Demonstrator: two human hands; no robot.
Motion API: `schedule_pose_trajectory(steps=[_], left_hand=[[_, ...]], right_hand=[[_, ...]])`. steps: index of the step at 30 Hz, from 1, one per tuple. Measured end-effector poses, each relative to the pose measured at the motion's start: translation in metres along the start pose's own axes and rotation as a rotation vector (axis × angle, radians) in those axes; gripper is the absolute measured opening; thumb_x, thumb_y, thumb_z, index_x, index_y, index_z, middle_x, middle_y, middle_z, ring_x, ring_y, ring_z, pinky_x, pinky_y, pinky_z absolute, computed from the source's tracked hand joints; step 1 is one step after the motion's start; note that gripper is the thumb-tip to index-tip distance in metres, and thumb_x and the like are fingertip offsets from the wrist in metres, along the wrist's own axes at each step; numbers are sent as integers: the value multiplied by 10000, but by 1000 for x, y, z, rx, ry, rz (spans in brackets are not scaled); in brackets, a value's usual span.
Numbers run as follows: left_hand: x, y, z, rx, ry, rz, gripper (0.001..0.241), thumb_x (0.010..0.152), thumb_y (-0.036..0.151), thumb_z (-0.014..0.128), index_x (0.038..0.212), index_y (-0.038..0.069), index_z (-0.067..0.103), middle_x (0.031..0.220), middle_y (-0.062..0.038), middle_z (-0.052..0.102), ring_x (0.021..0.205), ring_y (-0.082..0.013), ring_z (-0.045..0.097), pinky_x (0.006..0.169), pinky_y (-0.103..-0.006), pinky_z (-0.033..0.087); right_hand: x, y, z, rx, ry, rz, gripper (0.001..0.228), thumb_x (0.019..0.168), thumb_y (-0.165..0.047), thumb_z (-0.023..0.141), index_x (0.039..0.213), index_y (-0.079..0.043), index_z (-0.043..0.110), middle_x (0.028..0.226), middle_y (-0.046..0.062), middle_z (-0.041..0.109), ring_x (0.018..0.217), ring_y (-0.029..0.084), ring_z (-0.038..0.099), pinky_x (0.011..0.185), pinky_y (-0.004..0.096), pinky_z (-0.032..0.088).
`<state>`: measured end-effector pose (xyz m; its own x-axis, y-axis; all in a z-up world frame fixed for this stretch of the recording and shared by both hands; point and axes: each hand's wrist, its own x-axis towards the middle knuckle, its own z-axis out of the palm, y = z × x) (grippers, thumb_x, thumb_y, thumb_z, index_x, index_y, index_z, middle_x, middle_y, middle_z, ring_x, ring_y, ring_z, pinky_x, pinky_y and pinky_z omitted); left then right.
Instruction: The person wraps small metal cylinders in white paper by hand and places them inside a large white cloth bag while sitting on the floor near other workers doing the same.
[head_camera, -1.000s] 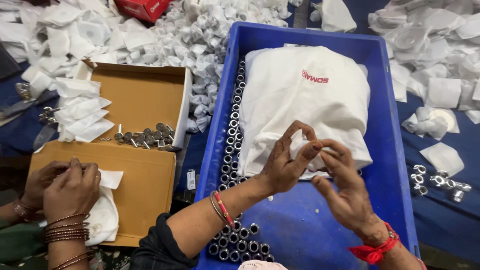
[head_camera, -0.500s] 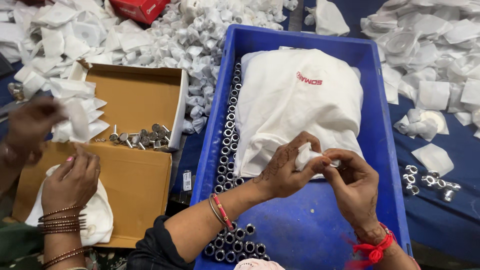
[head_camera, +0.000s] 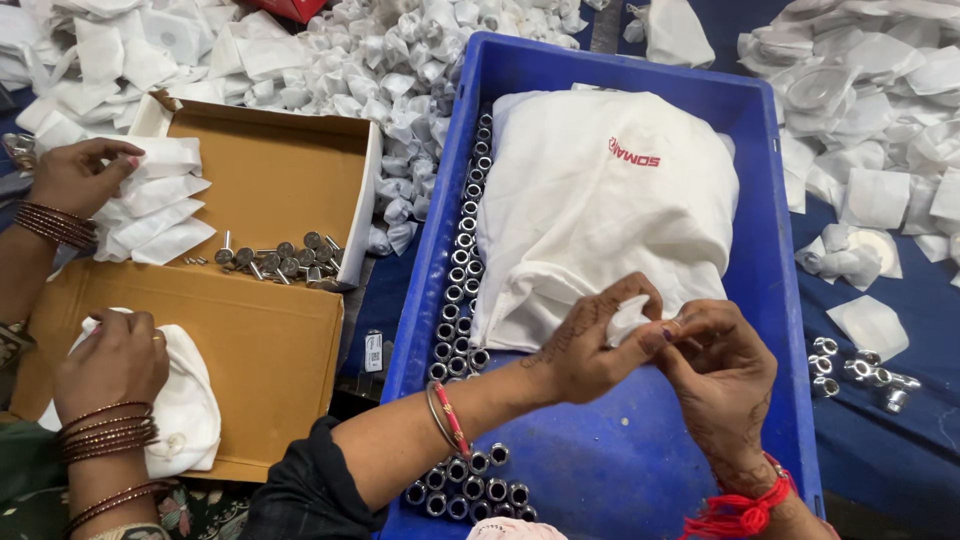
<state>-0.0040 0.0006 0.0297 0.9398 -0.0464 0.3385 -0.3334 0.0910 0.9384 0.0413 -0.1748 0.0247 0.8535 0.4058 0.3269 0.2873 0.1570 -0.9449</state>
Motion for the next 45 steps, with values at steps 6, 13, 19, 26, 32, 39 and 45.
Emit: schedule_pose_trajectory(steps=[6, 13, 19, 26, 32, 39, 45], left_hand=[[-6, -6, 9, 27, 54, -1, 243, 1056, 296, 602, 1088, 76, 505, 755, -51, 622, 710, -117, 610, 650, -291, 505], [0, -19, 2, 52, 217, 152, 221, 1092, 271, 617, 1126, 83, 506, 884, -25, 621, 816, -98, 581, 733, -299, 505], [6, -16, -14, -108, 274, -20, 206, 1055, 239, 631, 1050, 89, 490, 754, 17, 541, 626, -42, 485, 525, -226, 382], [5, -19, -10, -245, 225, -41, 171, 1086, 215, 577, 1058, 102, 453, 734, 36, 515, 617, -24, 446, 528, -206, 350], [5, -13, -12, -228, 219, -63, 185, 1077, 225, 592, 1035, 99, 463, 771, 38, 531, 635, -15, 443, 532, -200, 345], [6, -13, -11, -38, 224, -77, 240, 1052, 302, 625, 1050, 89, 515, 761, 14, 560, 659, -40, 487, 568, -215, 393], [5, -13, -10, 189, 45, -79, 454, 1023, 528, 563, 1158, 113, 436, 837, -37, 575, 794, -124, 585, 733, -307, 504]], right_hand=[[-3, 3, 7, 89, -3, -75, 216, 953, 109, 683, 1092, -21, 582, 1092, 56, 634, 997, 96, 659, 842, 229, 596], [-9, 5, 22, -44, 23, -40, 302, 965, 111, 607, 1245, 2, 572, 1238, 122, 656, 1160, 181, 666, 981, 292, 577], [-8, -14, 29, -226, -197, -116, 481, 925, 97, 620, 1375, -18, 494, 1429, 172, 569, 1391, 284, 543, 1186, 403, 439], [-4, -30, 26, -208, -311, -112, 516, 933, 42, 586, 1433, -18, 474, 1579, 214, 446, 1508, 332, 420, 1246, 459, 352], [-4, -17, 16, 7, -310, -42, 454, 980, 26, 574, 1424, -18, 494, 1555, 200, 485, 1490, 316, 455, 1256, 464, 373], [4, 3, 8, 193, -163, 62, 405, 947, 35, 709, 1303, -26, 527, 1348, 131, 527, 1344, 226, 553, 1109, 437, 519], [11, -4, 11, -46, -190, 163, 396, 920, -12, 653, 1302, -43, 556, 1353, 106, 571, 1248, 189, 626, 1014, 393, 602]])
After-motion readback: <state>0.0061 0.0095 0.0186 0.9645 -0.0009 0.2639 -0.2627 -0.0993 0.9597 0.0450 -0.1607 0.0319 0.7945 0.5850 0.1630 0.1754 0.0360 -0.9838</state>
